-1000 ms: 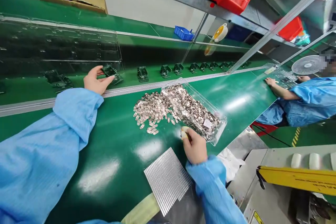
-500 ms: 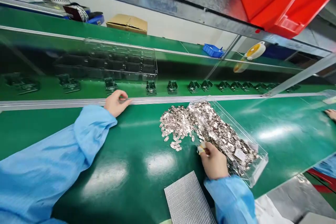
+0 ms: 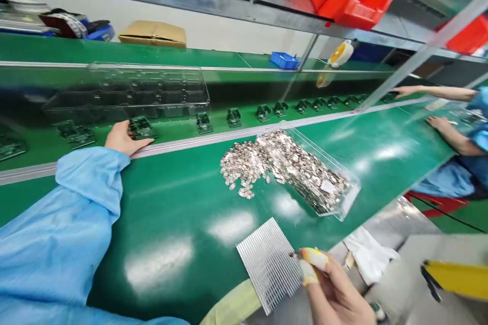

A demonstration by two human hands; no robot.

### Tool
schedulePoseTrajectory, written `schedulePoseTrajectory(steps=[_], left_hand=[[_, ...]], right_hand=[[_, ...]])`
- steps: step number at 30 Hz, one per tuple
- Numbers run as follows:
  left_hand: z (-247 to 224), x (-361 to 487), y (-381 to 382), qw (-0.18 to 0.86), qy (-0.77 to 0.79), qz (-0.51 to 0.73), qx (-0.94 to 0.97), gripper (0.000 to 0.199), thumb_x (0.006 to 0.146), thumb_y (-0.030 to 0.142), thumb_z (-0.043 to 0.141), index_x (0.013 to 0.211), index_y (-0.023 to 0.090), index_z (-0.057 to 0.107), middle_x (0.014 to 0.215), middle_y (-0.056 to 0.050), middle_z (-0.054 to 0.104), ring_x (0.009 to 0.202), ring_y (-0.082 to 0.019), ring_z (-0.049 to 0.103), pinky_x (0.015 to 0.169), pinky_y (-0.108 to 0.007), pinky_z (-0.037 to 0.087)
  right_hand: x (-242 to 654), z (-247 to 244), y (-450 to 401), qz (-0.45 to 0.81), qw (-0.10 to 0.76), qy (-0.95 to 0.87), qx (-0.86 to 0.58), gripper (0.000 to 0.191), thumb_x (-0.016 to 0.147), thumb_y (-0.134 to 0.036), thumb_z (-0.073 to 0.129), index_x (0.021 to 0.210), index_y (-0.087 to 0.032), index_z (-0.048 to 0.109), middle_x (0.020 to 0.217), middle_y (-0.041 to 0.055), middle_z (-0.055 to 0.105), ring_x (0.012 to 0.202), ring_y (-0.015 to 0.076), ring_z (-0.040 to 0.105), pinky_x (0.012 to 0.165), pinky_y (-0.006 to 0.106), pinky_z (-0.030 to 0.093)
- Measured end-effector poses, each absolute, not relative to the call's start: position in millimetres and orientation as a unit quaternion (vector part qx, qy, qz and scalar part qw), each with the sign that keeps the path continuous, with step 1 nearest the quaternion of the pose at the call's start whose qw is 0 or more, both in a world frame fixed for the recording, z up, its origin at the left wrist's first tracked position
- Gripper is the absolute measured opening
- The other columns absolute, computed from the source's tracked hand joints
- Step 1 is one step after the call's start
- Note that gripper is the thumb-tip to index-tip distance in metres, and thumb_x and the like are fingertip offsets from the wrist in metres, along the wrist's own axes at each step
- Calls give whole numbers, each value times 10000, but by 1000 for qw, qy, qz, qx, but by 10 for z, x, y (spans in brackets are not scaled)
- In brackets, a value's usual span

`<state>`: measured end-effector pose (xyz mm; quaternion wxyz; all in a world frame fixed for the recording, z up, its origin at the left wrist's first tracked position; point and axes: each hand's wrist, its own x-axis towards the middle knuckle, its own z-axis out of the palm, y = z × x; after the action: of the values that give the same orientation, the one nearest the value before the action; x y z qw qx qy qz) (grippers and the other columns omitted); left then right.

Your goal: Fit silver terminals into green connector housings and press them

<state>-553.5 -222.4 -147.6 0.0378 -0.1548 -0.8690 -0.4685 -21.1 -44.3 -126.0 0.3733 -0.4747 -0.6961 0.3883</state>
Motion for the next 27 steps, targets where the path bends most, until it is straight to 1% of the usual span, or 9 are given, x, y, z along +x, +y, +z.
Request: schedulePoseTrajectory(steps=[3, 6, 7, 9, 11, 13, 16, 21, 27], left_hand=[[-1452, -4856, -2003, -41, -750, -627, -207, 659, 523, 409, 877, 1006, 211, 474, 1161, -38, 606, 1053, -291, 652, 978, -548, 530], [-1531, -3796, -1795, -161, -684, -649, -292, 695, 511, 496, 861, 1029, 222, 488, 1107, -36, 658, 1022, -257, 671, 909, -453, 589], [-1561, -3422, -1748, -223, -659, -644, -318, 679, 525, 471, 866, 1040, 223, 500, 1059, -37, 677, 945, -240, 695, 839, -419, 615], [-1596, -2749, -1685, -410, -551, -647, -329, 640, 598, 360, 863, 1093, 252, 472, 972, -16, 679, 805, -191, 704, 725, -361, 621], [-1584, -2251, -1639, -504, -463, -661, -309, 638, 616, 294, 866, 1110, 271, 464, 935, 6, 656, 738, -148, 682, 693, -309, 600], [-1544, -1947, -1604, -531, -421, -676, -291, 631, 627, 260, 865, 1122, 272, 474, 932, 9, 636, 754, -130, 663, 725, -280, 577], [-1499, -1755, -1580, -529, -412, -677, -303, 581, 667, 242, 843, 1131, 269, 494, 936, 1, 628, 818, -127, 643, 774, -247, 545], [-1534, -1716, -1623, -521, -431, -647, -351, 494, 736, 284, 792, 1133, 292, 498, 926, 0, 611, 790, -131, 635, 760, -253, 545], [-1592, -1756, -1670, -513, -442, -625, -388, 486, 778, 309, 751, 1174, 307, 470, 947, -5, 611, 792, -140, 635, 718, -243, 540]], right_hand=[[-386, -1341, -696, 489, 408, -618, -460, 312, 640, -366, 808, 895, -225, 695, 829, 73, 748, 764, 250, 714, 689, 355, 612], [-573, -1389, -830, 554, 445, -560, -426, 328, 668, -284, 809, 931, -214, 625, 747, 24, 707, 703, 183, 676, 623, 280, 560], [-607, -1392, -861, 566, 452, -549, -417, 339, 680, -272, 804, 950, -214, 608, 743, 16, 697, 694, 172, 665, 615, 271, 545], [-625, -1375, -918, 581, 461, -537, -402, 349, 695, -266, 793, 969, -218, 582, 740, 8, 684, 673, 160, 646, 600, 265, 523], [-589, -1339, -974, 586, 461, -532, -400, 341, 710, -265, 779, 972, -223, 564, 737, 5, 679, 640, 151, 629, 577, 262, 506], [-526, -1305, -1026, 582, 462, -530, -409, 332, 719, -257, 766, 971, -225, 551, 730, 2, 680, 608, 146, 612, 553, 260, 491], [-438, -1292, -1099, 550, 479, -537, -423, 330, 704, -222, 744, 969, -223, 547, 724, -4, 686, 609, 147, 605, 563, 262, 481], [-410, -1323, -1185, 480, 485, -589, -433, 330, 672, -154, 696, 955, -229, 545, 730, -23, 703, 668, 157, 625, 650, 280, 477], [-453, -1328, -1213, 456, 463, -616, -445, 294, 658, -153, 687, 904, -230, 547, 721, -33, 701, 659, 152, 624, 661, 277, 476]])
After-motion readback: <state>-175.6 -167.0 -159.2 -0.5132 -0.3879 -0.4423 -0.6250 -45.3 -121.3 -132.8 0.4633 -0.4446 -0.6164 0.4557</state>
